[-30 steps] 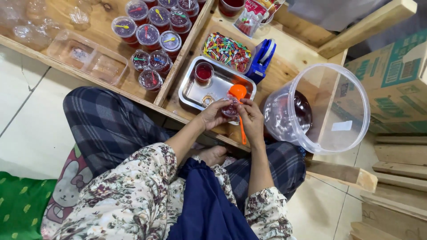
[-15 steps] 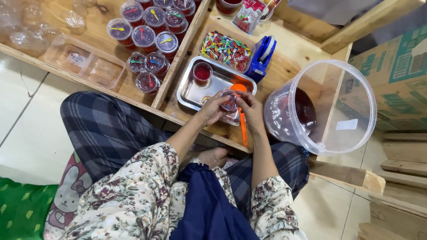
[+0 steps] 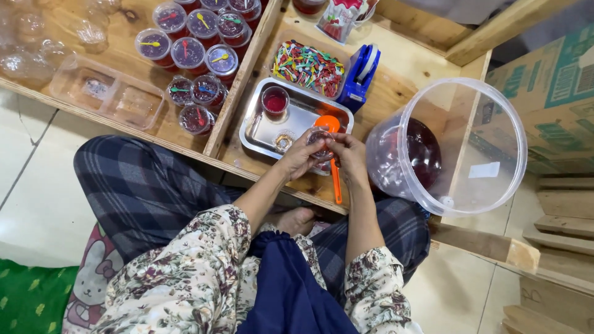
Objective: The person fills small plastic cups with a dark red liquid using a large orange ladle and a small clear plastic cup, then secures the lids by hand and organizes the filled cups on a metal tray.
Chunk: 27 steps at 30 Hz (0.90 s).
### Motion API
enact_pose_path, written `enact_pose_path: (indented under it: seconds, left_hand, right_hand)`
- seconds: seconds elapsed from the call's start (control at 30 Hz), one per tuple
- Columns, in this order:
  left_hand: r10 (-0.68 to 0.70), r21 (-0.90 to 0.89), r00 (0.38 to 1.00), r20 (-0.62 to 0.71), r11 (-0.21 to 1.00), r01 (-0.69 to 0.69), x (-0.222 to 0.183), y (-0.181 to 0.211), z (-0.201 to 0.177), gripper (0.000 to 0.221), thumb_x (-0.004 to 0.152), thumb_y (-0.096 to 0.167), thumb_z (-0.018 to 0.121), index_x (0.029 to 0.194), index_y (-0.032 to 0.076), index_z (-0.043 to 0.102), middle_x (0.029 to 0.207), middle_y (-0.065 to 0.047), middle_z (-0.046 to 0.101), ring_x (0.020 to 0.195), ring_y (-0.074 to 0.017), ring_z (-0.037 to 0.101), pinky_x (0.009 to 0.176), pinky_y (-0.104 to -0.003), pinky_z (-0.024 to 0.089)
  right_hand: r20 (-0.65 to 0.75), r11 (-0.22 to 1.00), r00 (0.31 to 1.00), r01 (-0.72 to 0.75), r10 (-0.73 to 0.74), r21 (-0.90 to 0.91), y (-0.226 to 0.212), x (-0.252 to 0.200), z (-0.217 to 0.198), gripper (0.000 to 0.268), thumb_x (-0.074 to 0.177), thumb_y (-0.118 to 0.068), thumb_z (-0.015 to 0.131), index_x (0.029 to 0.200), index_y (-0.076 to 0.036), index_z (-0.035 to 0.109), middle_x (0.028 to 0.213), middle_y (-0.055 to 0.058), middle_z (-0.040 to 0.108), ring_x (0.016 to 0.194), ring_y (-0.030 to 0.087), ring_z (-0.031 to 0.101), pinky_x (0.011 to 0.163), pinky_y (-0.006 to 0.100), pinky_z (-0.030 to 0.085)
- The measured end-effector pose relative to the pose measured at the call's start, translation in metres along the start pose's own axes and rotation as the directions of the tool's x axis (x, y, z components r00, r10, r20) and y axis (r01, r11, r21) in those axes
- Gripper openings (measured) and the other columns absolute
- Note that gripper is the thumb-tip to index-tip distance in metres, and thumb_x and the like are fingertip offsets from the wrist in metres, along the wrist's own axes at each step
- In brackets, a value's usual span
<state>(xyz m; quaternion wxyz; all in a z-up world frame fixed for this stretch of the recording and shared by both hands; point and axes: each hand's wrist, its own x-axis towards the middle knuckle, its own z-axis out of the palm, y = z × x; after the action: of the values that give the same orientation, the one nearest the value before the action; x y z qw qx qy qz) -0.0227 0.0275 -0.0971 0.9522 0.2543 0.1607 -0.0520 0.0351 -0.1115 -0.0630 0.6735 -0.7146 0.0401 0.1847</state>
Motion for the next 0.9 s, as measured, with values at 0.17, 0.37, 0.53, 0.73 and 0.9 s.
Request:
enact_pose_path:
  seconds: [0.17, 0.37, 0.53, 0.73, 0.9]
  left_hand:
    - [-0.003, 0.019, 1.000, -0.003, 1.000, 0.003, -0.006, 0.006, 0.011, 0.043, 0.099, 0.004, 0.064, 0.140, 0.014, 0.055, 0.121, -0.014, 0.062, 0.111, -0.0251, 0.066, 0.092, -0.047, 0.063]
    - [0.017, 0.067, 0.996, -0.090, 0.998, -0.011, -0.013, 0.007, 0.024, 0.040, 0.099, 0.004, 0.064, 0.138, 0.013, 0.060, 0.124, -0.016, 0.060, 0.113, -0.0300, 0.065, 0.092, -0.052, 0.062]
    - [0.042, 0.078, 0.988, -0.148, 0.996, -0.031, -0.013, 0.003, 0.029, 0.040, 0.099, 0.003, 0.064, 0.138, 0.012, 0.061, 0.126, -0.017, 0.055, 0.112, -0.0324, 0.063, 0.091, -0.055, 0.062]
    - [0.074, 0.124, 0.973, -0.217, 0.991, -0.047, -0.013, 0.002, 0.040, 0.036, 0.098, 0.000, 0.063, 0.131, 0.011, 0.066, 0.124, -0.019, 0.055, 0.109, -0.0366, 0.064, 0.085, -0.055, 0.064]
    - [0.083, 0.114, 0.971, -0.225, 0.992, -0.058, -0.009, -0.001, 0.034, 0.037, 0.098, -0.001, 0.061, 0.133, 0.011, 0.066, 0.124, -0.020, 0.056, 0.109, -0.0376, 0.065, 0.084, -0.056, 0.065]
  right_hand:
    - [-0.024, 1.000, 1.000, 0.017, -0.017, 0.024, -0.004, -0.002, -0.002, 0.025, 0.084, -0.009, 0.082, 0.107, -0.003, 0.075, 0.057, 0.008, 0.054, 0.034, 0.010, 0.048, 0.030, 0.021, 0.030]
    - [-0.053, 0.999, 0.998, 0.021, -0.019, 0.040, -0.006, -0.003, 0.004, 0.023, 0.083, -0.005, 0.081, 0.105, -0.001, 0.075, 0.058, 0.007, 0.054, 0.036, 0.009, 0.051, 0.031, 0.018, 0.034]
    - [-0.100, 0.998, 0.995, 0.033, -0.029, 0.046, 0.003, 0.003, 0.001, 0.022, 0.081, -0.001, 0.080, 0.102, 0.000, 0.075, 0.059, 0.008, 0.056, 0.041, 0.012, 0.057, 0.035, 0.019, 0.042]
    - [-0.145, 0.997, 0.989, 0.047, -0.039, 0.054, -0.012, -0.007, 0.006, 0.021, 0.078, 0.003, 0.080, 0.098, 0.003, 0.076, 0.059, 0.008, 0.056, 0.047, 0.011, 0.059, 0.039, 0.020, 0.048]
    - [-0.150, 0.995, 0.988, 0.052, -0.039, 0.085, -0.014, -0.008, 0.007, 0.021, 0.078, 0.003, 0.080, 0.099, 0.002, 0.074, 0.062, 0.006, 0.054, 0.052, 0.010, 0.058, 0.043, 0.019, 0.051]
